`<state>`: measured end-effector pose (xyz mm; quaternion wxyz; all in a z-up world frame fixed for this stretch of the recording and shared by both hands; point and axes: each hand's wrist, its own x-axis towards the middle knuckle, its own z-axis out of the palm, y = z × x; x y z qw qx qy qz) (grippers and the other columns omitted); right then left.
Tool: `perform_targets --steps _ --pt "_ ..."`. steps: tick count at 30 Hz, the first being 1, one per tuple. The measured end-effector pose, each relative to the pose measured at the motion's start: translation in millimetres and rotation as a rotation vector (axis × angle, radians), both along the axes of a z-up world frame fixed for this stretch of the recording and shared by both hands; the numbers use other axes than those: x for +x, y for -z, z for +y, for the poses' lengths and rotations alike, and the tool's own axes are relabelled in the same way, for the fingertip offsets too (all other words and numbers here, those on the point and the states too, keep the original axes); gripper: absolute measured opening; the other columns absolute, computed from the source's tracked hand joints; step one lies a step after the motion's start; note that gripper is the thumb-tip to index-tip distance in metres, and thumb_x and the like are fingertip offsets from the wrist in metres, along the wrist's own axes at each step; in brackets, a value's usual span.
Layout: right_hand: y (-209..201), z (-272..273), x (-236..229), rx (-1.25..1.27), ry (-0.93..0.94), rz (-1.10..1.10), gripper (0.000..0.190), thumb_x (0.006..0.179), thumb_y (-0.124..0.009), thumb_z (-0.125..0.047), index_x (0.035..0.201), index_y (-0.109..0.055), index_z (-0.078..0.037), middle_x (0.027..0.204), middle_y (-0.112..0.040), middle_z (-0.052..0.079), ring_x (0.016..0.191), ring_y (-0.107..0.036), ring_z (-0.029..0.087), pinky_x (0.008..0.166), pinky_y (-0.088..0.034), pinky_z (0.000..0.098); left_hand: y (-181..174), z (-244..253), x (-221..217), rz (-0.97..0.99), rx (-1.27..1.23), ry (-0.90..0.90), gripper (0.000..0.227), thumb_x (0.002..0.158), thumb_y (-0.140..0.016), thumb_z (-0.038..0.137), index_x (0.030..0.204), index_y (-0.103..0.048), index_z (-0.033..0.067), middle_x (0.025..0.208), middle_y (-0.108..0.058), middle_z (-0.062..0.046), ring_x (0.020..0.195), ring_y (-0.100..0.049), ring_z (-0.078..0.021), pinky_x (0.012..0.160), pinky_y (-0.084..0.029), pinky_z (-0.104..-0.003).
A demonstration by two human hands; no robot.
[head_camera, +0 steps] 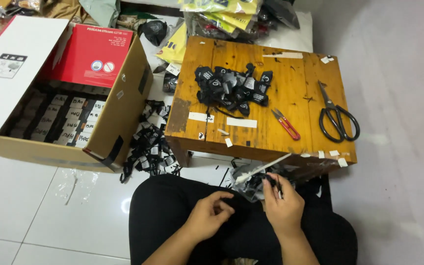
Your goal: Trimming and separating individual fabric labels from a bundle using a utility knife
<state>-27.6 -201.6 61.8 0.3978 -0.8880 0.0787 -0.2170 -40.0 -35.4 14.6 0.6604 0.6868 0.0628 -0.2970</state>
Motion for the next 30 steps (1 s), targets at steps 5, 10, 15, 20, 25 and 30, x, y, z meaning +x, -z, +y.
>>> perform_targets --steps 5,10,15,20,25,30 --pt "1.9 -1.5 2.1 -0.006 0.009 -0.002 0.022 0.072 -0.061 0.001 0.094 -0.060 0.001 0.045 -0.037 -0.003 0.040 -0.032 0.006 0.041 -0.030 0.0162 2.2 -1.3 3.0 0.007 -0.063 0.031 0.034 0.072 -0.059 0.001 0.106 -0.057 0.0025 0.063 -0.061 -0.002 0.053 -0.054 -0.0076 0.051 -0.043 -0.017" --pt "-13.3 5.3 17.6 0.068 -0.095 -0.085 0.017 0.075 -0.057 0.003 0.092 -0.057 0.002 0.050 -0.041 -0.002 0.043 -0.034 0.006 0.042 -0.030 0.0165 -6.8 1.6 7.2 -0.041 0.005 0.064 0.028 0.073 -0.061 0.006 0.101 -0.059 0.0039 0.060 -0.061 0.000 0.049 -0.051 -0.0062 0.049 -0.042 -0.017" --pt "-51.4 35.7 68.1 -0.034 -0.190 -0.237 0.011 0.079 -0.054 0.004 0.089 -0.057 0.006 0.068 -0.058 0.008 0.051 -0.048 0.010 0.048 -0.039 0.0194 -2.9 4.0 9.2 -0.123 0.064 0.025 0.023 0.073 -0.060 0.009 0.096 -0.060 0.0047 0.058 -0.061 0.001 0.049 -0.052 -0.0067 0.049 -0.043 -0.017" --pt "-58.1 65.0 133.5 0.038 -0.183 0.050 0.014 0.078 -0.061 -0.016 0.087 -0.062 -0.005 0.051 -0.044 -0.001 0.043 -0.038 0.009 0.040 -0.031 0.0224 0.4 6.7 11.7 0.013 -0.054 -0.089 0.020 0.076 -0.057 0.006 0.095 -0.059 0.0030 0.058 -0.060 -0.004 0.047 -0.051 -0.0082 0.046 -0.042 -0.018" --pt "-58.4 87.2 162.8 -0.048 -0.096 0.254 0.040 0.071 -0.067 -0.033 0.098 -0.059 -0.005 0.066 -0.059 0.006 0.052 -0.053 0.014 0.046 -0.042 0.0249 4.4 9.6 12.6 -0.062 -0.017 -0.047 0.018 0.076 -0.056 0.008 0.093 -0.060 0.0030 0.053 -0.056 0.000 0.049 -0.054 -0.0080 0.050 -0.043 -0.018" --pt "-60.3 95.5 164.2 -0.103 -0.075 0.353 0.028 0.074 -0.063 -0.033 0.091 -0.061 -0.010 0.064 -0.060 0.006 0.055 -0.056 0.015 0.046 -0.044 0.0267 4.8 12.2 13.5 -0.066 -0.026 -0.036 0.018 0.076 -0.055 0.009 0.093 -0.060 0.0044 0.055 -0.059 -0.002 0.045 -0.050 -0.0079 0.046 -0.041 -0.018"
